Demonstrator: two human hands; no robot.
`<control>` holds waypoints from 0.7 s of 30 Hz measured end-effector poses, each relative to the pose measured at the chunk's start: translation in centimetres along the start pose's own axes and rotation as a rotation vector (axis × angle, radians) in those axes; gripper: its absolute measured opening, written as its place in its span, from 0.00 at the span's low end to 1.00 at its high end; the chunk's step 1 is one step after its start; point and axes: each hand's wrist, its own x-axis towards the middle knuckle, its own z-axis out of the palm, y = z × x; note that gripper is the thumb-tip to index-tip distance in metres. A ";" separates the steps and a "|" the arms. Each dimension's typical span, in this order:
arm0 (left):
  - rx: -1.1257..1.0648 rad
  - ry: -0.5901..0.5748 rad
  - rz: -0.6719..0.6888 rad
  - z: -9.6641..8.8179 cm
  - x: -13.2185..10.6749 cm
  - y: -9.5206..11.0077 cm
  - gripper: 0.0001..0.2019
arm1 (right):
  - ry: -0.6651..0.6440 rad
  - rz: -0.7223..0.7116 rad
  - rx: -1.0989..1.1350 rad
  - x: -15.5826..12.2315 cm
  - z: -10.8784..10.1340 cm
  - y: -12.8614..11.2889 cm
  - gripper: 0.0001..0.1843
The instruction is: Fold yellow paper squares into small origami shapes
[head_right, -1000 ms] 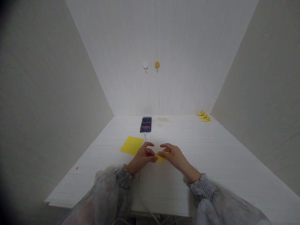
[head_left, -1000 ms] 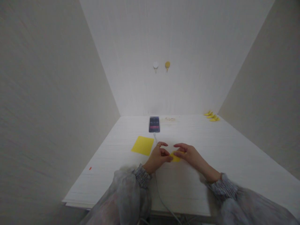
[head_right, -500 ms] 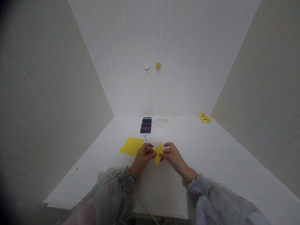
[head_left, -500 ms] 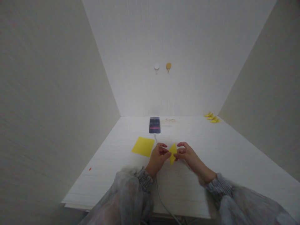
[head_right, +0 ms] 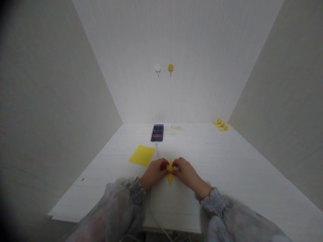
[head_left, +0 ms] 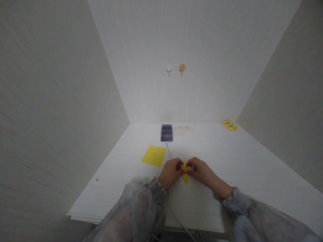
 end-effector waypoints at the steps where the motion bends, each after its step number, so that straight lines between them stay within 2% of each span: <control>1: 0.064 0.006 0.014 0.0 -0.1 0.1 0.12 | -0.001 0.002 -0.040 0.0 -0.1 -0.1 0.07; 4: 0.200 0.015 0.029 -0.2 -0.1 0.4 0.11 | -0.024 0.030 -0.104 0.0 -0.3 -0.4 0.08; 7: 0.247 -0.009 0.008 -0.3 -0.1 0.6 0.12 | -0.040 0.077 -0.133 0.0 -0.2 -0.5 0.07; 14: 0.231 -0.085 -0.032 -0.8 0.2 0.9 0.11 | -0.061 0.187 -0.149 0.1 0.1 -0.3 0.08; 21: 0.245 -0.075 -0.042 -0.7 0.2 1.0 0.10 | -0.062 0.210 -0.129 0.1 0.3 -0.1 0.06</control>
